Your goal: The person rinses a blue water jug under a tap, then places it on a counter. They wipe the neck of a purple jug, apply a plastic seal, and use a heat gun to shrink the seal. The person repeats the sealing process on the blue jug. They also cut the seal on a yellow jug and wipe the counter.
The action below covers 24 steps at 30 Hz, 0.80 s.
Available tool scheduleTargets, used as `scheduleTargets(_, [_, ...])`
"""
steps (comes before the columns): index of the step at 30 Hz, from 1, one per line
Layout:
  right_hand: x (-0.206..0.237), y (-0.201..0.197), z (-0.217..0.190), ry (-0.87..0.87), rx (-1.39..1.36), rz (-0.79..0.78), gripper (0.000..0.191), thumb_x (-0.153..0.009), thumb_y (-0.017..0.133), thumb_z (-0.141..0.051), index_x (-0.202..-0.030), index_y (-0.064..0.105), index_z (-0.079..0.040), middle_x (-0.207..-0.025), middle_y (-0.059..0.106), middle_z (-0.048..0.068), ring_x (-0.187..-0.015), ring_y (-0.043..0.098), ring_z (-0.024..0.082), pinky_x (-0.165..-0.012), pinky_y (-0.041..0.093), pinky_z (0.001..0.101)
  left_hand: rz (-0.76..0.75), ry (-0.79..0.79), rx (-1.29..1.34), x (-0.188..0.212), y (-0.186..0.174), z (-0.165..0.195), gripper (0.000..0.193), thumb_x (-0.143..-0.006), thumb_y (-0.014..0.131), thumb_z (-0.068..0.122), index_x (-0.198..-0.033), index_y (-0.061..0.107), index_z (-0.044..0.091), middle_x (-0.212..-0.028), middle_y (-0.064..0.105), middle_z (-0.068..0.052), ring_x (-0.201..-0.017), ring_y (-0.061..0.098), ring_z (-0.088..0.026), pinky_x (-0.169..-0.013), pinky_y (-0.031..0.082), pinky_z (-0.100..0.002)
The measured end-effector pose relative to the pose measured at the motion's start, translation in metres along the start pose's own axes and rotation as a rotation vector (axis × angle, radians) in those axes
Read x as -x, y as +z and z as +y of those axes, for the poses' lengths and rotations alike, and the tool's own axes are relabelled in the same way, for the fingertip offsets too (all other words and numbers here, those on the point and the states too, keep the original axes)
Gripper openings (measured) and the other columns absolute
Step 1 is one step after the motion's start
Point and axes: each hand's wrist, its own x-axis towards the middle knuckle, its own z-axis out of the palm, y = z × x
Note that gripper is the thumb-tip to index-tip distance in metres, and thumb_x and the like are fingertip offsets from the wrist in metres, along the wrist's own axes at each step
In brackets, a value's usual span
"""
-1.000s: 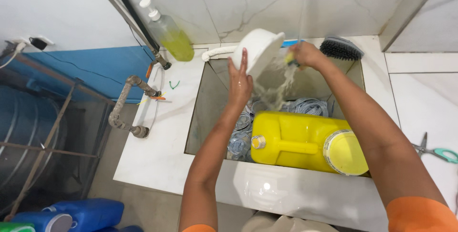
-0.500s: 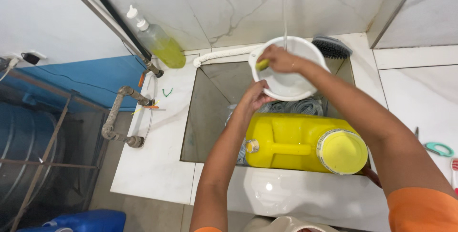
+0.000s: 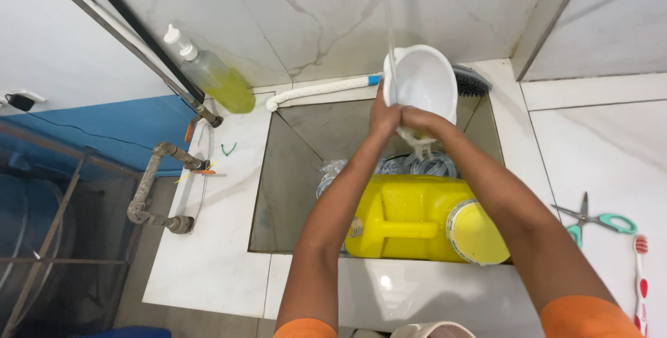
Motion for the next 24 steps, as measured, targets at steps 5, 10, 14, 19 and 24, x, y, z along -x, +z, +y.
scheduleTargets(5, [0.001, -0.018, -0.026, 0.032, -0.515, -0.014, 0.049, -0.096, 0.052, -0.005, -0.144, 0.045, -0.014, -0.126, 0.061, 0.021, -0.094, 0.07, 0.027, -0.086, 0.056, 0.0493, 0.023, 0.098, -0.504, 0.006, -0.042, 0.0, 0.088, -0.085, 0.053, -0.004, -0.163, 0.022, 0.025, -0.152, 0.039, -0.029, -0.116, 0.063, -0.047, -0.078, 0.062, -0.042])
scheduleTargets(10, [-0.013, -0.022, -0.038, -0.162, 0.28, 0.19, 0.034, -0.091, 0.057, -0.016, -0.119, 0.073, -0.009, -0.109, 0.074, 0.021, -0.096, 0.071, 0.037, -0.083, 0.057, 0.0495, 0.113, 0.273, -1.089, 0.038, -0.08, 0.013, 0.097, -0.085, 0.052, -0.009, -0.162, 0.018, 0.038, -0.166, 0.012, -0.032, -0.131, 0.047, -0.063, -0.07, 0.063, -0.047])
scheduleTargets(14, [-0.02, -0.017, -0.025, -0.241, 0.929, 0.551, 0.03, -0.093, 0.062, -0.025, -0.091, 0.077, 0.001, -0.094, 0.071, 0.03, -0.09, 0.07, 0.048, -0.08, 0.056, 0.0555, 0.117, 0.325, -1.482, 0.054, -0.116, 0.007, 0.09, -0.089, 0.051, -0.005, -0.162, 0.017, 0.037, -0.167, 0.008, -0.029, -0.133, 0.042, -0.067, -0.068, 0.063, -0.052])
scheduleTargets(19, [-0.018, 0.017, -0.014, -0.486, 0.821, 0.514, 0.028, -0.099, 0.054, -0.025, -0.105, 0.075, -0.006, -0.11, 0.072, 0.024, -0.101, 0.067, 0.046, -0.093, 0.053, 0.0556, 0.289, 0.025, -0.816, 0.05, -0.138, -0.024, 0.093, -0.085, 0.059, -0.005, -0.165, 0.023, 0.025, -0.167, 0.013, -0.034, -0.121, 0.046, -0.068, -0.084, 0.057, -0.057])
scheduleTargets(24, [-0.013, 0.076, -0.034, -0.512, 0.673, 0.071, 0.043, -0.097, 0.058, -0.038, -0.132, 0.063, -0.013, -0.136, 0.053, 0.026, -0.123, 0.051, 0.047, -0.106, 0.043, 0.0529, 0.05, -0.38, 0.241, 0.049, -0.139, -0.049, 0.056, -0.084, 0.046, 0.003, -0.139, 0.048, -0.001, -0.106, 0.068, -0.03, -0.078, 0.072, -0.041, -0.047, 0.058, -0.048])
